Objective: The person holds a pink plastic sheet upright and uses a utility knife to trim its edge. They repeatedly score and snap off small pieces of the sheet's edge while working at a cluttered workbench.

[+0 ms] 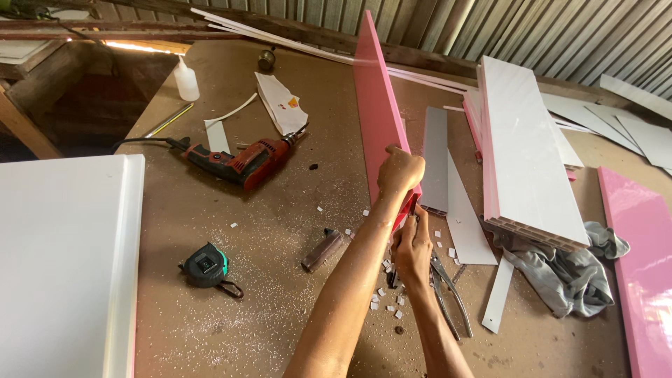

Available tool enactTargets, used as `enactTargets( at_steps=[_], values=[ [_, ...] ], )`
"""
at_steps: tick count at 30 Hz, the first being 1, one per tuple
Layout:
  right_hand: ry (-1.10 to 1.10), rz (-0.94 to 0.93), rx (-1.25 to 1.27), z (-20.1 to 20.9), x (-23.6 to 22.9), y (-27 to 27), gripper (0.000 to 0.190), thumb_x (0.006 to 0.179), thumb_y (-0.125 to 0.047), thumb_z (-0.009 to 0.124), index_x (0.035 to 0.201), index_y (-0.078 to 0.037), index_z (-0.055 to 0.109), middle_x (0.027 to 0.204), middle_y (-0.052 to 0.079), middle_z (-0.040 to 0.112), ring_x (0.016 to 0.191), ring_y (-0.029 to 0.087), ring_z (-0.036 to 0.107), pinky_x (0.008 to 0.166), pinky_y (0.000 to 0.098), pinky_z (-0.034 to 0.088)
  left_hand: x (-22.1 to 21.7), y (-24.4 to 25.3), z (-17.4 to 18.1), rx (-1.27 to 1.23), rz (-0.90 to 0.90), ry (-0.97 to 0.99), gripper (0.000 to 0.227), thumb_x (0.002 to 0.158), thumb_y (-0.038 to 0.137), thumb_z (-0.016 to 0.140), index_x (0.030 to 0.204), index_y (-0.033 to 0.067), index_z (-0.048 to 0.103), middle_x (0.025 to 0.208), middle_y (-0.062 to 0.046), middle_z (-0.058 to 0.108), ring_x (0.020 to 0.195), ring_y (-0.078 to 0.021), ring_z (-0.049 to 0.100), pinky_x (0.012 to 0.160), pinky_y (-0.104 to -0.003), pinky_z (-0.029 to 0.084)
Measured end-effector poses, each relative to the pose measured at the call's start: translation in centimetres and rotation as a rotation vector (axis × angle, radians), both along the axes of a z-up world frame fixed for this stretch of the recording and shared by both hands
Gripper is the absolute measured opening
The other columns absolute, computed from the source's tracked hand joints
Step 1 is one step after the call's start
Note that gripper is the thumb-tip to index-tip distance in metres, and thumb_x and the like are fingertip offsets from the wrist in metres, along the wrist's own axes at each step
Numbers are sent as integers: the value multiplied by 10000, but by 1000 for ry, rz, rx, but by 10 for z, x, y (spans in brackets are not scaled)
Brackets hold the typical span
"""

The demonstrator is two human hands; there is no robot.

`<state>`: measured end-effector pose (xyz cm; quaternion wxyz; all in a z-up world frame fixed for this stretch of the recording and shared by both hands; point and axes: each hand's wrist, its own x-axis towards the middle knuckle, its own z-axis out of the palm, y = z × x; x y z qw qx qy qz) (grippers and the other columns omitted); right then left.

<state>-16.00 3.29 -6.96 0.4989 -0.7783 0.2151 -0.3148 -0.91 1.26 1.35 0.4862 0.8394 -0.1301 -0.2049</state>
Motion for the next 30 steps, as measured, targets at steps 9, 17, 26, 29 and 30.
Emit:
enactTargets(
  at_steps=[9,17,26,29,30],
  values=[
    [-91,179,150,-11,0,-15,495,1081,-359,295,1485,-92,398,616,78,547,430,157,549,358,303,493,8,2,-2,-88,28,4,696,856,277,425,1464,-43,311,1274,-283,648,1244,-483,611,1012,-610,492],
    [-122,266,273,10,-10,-6,456,1062,-330,329,1435,-128,498,597,89,514,388,173,531,325,301,460,-28,40,44,-3,-45,-36,753,878,288,390,1493,-104,203,1365,-310,593,1308,-471,565,1094,-568,451],
    [7,288,290,43,-23,2,497,1063,-280,320,1527,-113,379,639,72,572,466,150,541,398,277,463,13,11,-3,22,-10,-104,788,802,302,469,1446,-136,350,1387,-320,585,1327,-473,548,1128,-550,428],
    [36,320,286,42,-24,-3,498,1072,-311,315,1537,-139,365,642,73,584,467,148,534,407,277,477,2,17,6,-22,39,-101,802,757,322,506,1437,-97,426,1364,-284,620,1309,-444,571,1114,-545,438],
    [44,341,263,41,-25,-5,499,1072,-323,318,1534,-139,364,643,74,584,472,148,537,415,283,489,2,15,4,-40,60,-97,797,745,312,516,1431,-88,442,1374,-276,616,1313,-436,571,1121,-543,433]
  ],
)
